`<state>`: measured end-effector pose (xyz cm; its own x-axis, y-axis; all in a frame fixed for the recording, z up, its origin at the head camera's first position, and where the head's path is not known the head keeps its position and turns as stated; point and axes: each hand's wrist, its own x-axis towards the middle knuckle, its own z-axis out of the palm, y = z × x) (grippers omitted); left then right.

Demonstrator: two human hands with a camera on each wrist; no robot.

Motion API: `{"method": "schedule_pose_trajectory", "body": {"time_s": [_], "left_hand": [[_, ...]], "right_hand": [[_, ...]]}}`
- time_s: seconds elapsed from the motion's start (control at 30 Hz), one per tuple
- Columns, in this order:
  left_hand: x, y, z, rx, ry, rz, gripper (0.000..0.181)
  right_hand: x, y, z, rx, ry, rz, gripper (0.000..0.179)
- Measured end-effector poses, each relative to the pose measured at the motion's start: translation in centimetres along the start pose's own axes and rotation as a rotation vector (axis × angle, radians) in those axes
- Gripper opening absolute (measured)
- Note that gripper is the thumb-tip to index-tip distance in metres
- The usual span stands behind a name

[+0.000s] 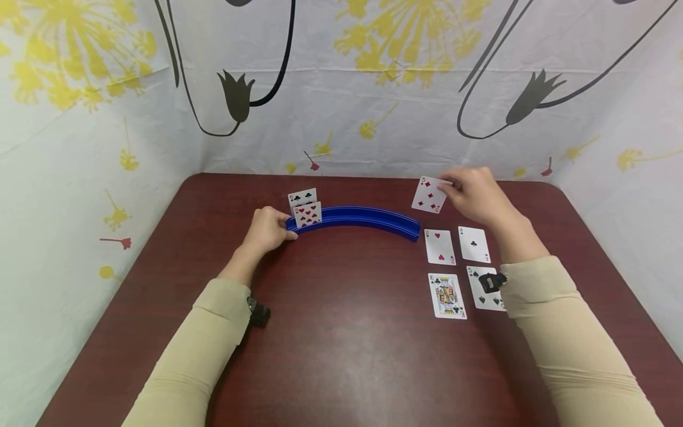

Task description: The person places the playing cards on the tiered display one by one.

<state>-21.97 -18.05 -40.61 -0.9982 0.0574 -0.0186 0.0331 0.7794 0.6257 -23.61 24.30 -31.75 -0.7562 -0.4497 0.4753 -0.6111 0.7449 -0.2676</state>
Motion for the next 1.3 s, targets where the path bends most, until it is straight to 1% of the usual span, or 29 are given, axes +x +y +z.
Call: {"method": "schedule_pose_trajectory", "body": {"time_s": [0.17,0.4,0.63,0.87,1.0,1.3], "left_hand": [[0.1,-0.1,0.0,-0.001,0.003,-0.002,0.047],[0.2,-0.1,0.1,-0.009,0.001,-0.008,0.047],[0.1,0.1,0.1,-0.022,-0.013,-0.028,0.046],[0.2,0.1,0.0,-0.015,-0.005,-0.024,0.046],[0.2,0.1,0.0,-0.015,-0.006,-0.024,0.046],[0.2,0.0,0.1,-0.017,-0.006,-0.023,0.047]], "right_hand": [[0.5,-0.6,0.5,0.012,-0.008,-0.001,0.011],[1.2,-1.2,1.4,0.002,-0.012,-0.022,0.01],[1.7,-1.9,2.1,0.008,-0.027,-0.031,0.01],[2.3,-2.6,2.7,-0.002,-0.03,-0.053,0.01],[2.7,-2.8,3.1,0.015,-0.036,-0.05,0.011],[3.5,-3.4,4.0,0.035,-0.048,-0.074,0.011]]}}
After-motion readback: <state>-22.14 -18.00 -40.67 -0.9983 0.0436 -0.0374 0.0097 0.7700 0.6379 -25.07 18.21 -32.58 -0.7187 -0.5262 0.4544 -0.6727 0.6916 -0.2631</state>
